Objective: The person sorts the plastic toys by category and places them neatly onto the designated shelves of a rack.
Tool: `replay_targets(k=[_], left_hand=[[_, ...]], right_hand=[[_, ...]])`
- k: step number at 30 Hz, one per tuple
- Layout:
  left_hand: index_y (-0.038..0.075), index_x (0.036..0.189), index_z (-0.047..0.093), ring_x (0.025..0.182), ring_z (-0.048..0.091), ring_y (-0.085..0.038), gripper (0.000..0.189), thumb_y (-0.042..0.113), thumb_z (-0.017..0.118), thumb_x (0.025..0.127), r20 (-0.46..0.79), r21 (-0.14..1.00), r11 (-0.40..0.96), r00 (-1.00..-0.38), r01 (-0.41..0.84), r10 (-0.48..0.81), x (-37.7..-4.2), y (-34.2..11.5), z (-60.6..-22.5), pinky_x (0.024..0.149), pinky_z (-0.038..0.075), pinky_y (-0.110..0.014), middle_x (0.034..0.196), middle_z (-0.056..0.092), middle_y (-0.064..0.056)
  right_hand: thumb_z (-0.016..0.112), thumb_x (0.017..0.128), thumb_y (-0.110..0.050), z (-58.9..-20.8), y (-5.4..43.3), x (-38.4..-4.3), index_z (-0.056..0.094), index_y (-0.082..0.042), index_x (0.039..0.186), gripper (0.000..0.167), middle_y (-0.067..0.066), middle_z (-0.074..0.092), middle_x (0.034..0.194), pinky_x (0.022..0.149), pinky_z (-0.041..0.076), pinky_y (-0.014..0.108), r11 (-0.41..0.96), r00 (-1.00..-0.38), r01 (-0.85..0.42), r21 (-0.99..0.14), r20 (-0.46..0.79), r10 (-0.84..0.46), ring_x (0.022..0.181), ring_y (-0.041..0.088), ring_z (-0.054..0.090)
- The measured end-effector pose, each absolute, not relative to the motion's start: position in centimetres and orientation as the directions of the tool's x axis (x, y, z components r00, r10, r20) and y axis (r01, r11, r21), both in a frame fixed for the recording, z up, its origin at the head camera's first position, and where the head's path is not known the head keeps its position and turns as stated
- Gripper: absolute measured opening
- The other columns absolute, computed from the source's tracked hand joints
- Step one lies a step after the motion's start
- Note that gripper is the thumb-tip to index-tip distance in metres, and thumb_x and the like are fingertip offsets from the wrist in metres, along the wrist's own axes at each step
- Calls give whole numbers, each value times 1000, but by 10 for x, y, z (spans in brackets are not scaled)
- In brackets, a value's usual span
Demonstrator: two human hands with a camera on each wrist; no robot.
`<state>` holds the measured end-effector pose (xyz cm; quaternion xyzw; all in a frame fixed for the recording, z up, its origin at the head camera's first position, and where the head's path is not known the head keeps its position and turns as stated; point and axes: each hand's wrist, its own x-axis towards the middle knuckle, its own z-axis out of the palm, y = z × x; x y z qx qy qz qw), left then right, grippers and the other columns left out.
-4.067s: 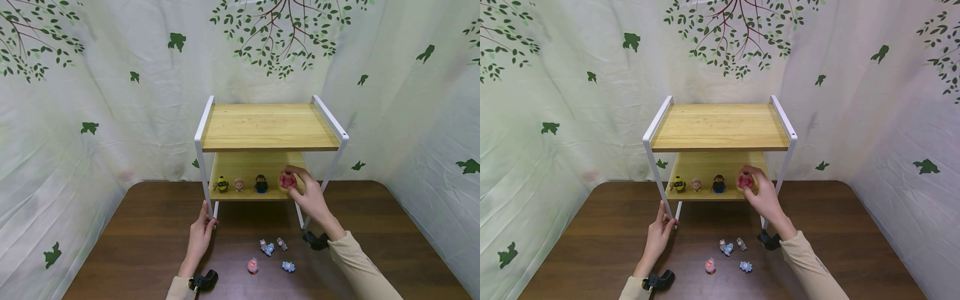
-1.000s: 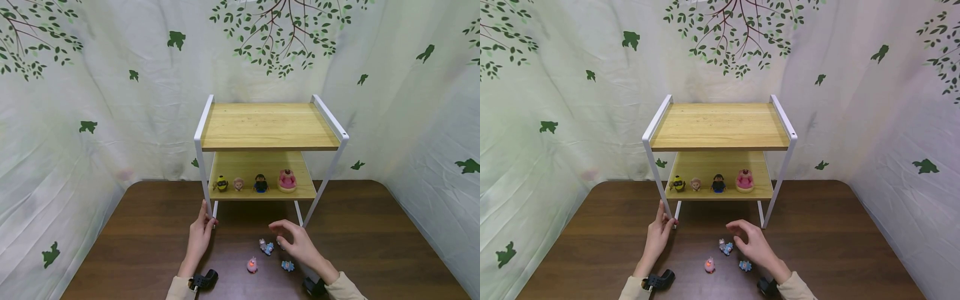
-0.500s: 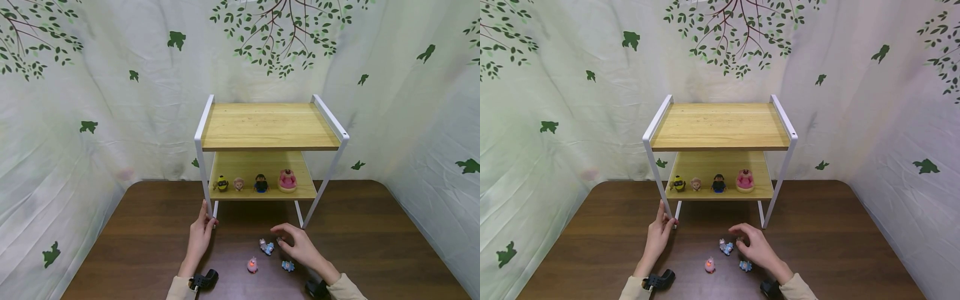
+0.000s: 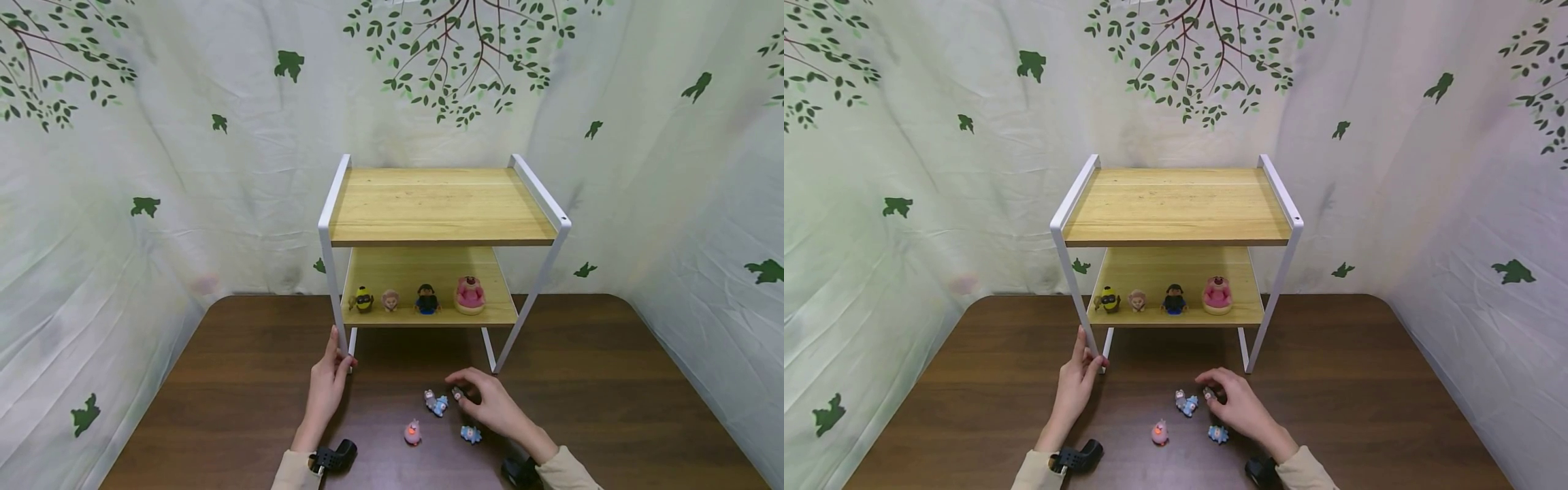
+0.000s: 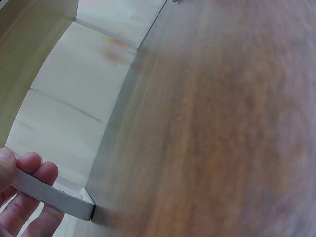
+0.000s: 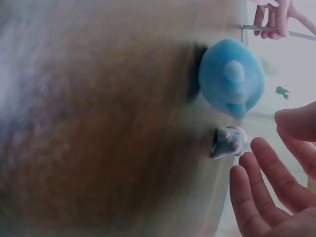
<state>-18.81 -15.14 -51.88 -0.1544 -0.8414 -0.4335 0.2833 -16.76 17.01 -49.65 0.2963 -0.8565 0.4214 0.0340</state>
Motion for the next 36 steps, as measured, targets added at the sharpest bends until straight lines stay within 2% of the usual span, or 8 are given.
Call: replay_targets(k=[7, 13, 26, 33, 36], left_hand=[[21, 154, 13, 66, 60, -20, 86, -7, 62, 88, 605, 646, 577, -796, 500, 13, -188, -151, -519, 61, 50, -33, 79, 59, -8], [23, 154, 13, 66, 61, -21, 88, -9, 62, 87, 620, 637, 577, -785, 511, 10, -189, -150, -519, 60, 50, -32, 78, 59, -8], [11, 151, 19, 67, 57, -14, 79, -6, 63, 87, 624, 630, 587, -782, 509, 8, -188, -151, -520, 60, 49, -33, 77, 60, -7], [20, 154, 15, 67, 57, -14, 86, -6, 63, 87, 627, 626, 589, -779, 511, 11, -188, -151, -520, 60, 48, -33, 77, 60, -7], [20, 154, 15, 67, 57, -14, 86, -6, 63, 87, 631, 623, 589, -776, 515, 12, -188, -151, -520, 60, 48, -33, 77, 60, -7]], right_hand=[[65, 80, 7, -498, 172, -168, 65, -5, 109, 32, 5, 63, 103, 69, 50, 29, 482, -835, -499, -720, 251, -489, 89, 23, 60], [65, 80, 8, -500, 172, -169, 65, -3, 109, 31, 5, 63, 101, 67, 50, 27, 492, -843, -472, -731, 213, -493, 85, 19, 59], [66, 78, 8, -504, 172, -174, 67, -3, 105, 30, 3, 60, 99, 65, 49, 25, 537, -836, -483, -692, 183, -517, 81, 13, 56], [66, 78, 7, -503, 171, -175, 67, -4, 101, 26, 0, 58, 93, 65, 49, 25, 551, -838, -483, -680, 176, -517, 79, 12, 56], [66, 78, 8, -501, 171, -174, 67, -3, 100, 25, 0, 58, 92, 65, 49, 25, 552, -839, -477, -684, 167, -518, 79, 12, 56]])
